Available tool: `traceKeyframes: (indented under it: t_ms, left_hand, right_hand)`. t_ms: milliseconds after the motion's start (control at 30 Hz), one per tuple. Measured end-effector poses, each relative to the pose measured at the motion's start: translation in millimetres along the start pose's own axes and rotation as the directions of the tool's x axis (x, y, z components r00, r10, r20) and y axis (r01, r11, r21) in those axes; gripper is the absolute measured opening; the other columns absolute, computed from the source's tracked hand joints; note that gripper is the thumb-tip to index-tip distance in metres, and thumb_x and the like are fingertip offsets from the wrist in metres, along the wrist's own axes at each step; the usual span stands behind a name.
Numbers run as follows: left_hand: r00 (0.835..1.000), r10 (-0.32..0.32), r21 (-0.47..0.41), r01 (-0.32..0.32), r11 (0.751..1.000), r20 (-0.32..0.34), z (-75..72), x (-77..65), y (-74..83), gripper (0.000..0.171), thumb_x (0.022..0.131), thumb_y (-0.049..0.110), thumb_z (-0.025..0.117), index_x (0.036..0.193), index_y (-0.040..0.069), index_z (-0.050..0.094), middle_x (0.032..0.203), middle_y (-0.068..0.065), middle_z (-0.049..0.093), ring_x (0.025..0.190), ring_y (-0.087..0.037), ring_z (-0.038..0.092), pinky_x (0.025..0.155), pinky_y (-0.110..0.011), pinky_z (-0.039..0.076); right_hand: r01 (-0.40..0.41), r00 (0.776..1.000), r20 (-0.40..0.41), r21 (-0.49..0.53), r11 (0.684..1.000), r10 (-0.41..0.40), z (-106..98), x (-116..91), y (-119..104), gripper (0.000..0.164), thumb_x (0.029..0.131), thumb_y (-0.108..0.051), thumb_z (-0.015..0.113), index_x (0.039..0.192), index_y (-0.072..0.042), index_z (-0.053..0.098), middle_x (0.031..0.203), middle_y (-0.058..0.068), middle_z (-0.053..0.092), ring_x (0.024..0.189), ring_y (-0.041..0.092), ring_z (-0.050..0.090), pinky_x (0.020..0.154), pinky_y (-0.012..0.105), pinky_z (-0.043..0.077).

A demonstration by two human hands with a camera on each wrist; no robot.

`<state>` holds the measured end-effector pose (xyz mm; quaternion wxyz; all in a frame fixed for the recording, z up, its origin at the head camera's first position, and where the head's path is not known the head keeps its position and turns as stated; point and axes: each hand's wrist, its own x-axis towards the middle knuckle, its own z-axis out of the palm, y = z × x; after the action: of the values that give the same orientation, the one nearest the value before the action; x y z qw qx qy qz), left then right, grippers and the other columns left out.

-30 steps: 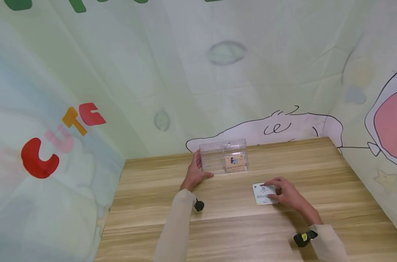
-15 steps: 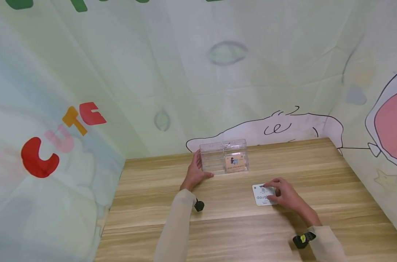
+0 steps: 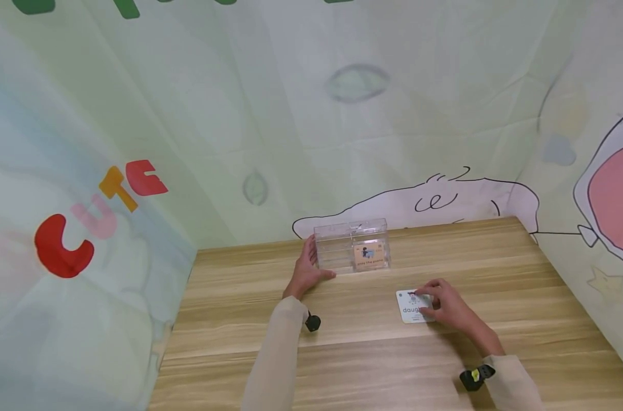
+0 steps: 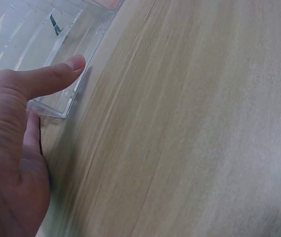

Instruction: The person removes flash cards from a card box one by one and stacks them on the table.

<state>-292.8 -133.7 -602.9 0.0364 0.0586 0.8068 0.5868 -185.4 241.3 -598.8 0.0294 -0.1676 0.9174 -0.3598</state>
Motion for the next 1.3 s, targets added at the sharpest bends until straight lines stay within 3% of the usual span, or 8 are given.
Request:
traceKeyframes:
  t_ms: [200, 733, 1000, 1300]
  left_hand:
    - [1.0, -0.012, 0.01, 0.013, 1.0, -0.007, -0.4, -0.9, 0.7, 0.12, 0.07, -0.005, 0.093, 0.164, 0.018, 0.022, 0.167, -0.016, 0.031, 0.152, -0.034, 0.033, 0.125, -0.044, 0.029]
    - [1.0, -0.01, 0.029, 0.01, 1.0, -0.002, -1.6, -1.5, 2.1, 0.121, 0.07, -0.006, 0.092, 0.164, 0.015, 0.019, 0.167, -0.018, 0.031, 0.152, -0.036, 0.033, 0.125, -0.045, 0.03]
    - [1.0, -0.01, 0.002, 0.01, 1.0, 0.005, -2.8, -1.2, -0.3, 0.118, 0.071, -0.001, 0.094, 0.164, 0.017, 0.022, 0.167, -0.016, 0.031, 0.153, -0.034, 0.031, 0.126, -0.044, 0.028]
    - [1.0, -0.015, 0.007, 0.015, 1.0, 0.008, -1.8, -0.4, -1.8, 0.12, 0.07, 0.0, 0.095, 0.164, 0.019, 0.022, 0.167, -0.014, 0.031, 0.152, -0.031, 0.032, 0.125, -0.041, 0.029]
  right_hand:
    - [-0.008, 1.0, -0.003, 0.002, 1.0, 0.008, -0.1, 0.3, -0.5, 0.036, 0.082, -0.002, 0.086, 0.116, -0.001, 0.075, 0.119, 0.021, 0.058, 0.084, 0.018, 0.051, 0.068, 0.027, 0.047]
    - [-0.028, 1.0, -0.013, 0.024, 0.999, 0.029, -4.1, 3.8, -2.8, 0.047, 0.088, -0.009, 0.082, 0.132, -0.002, 0.066, 0.116, 0.016, 0.058, 0.081, 0.016, 0.049, 0.06, 0.025, 0.045]
    - [0.009, 1.0, -0.021, -0.009, 1.0, -0.009, -8.5, 17.4, -9.6, 0.05, 0.091, -0.013, 0.081, 0.136, -0.004, 0.064, 0.119, 0.015, 0.06, 0.086, 0.019, 0.054, 0.068, 0.029, 0.049]
    - [0.098, 0.995, 0.005, 0.027, 0.995, -0.098, -13.9, 42.8, -14.3, 0.056, 0.09, -0.009, 0.08, 0.141, -0.002, 0.059, 0.118, 0.02, 0.061, 0.084, 0.02, 0.056, 0.069, 0.029, 0.052]
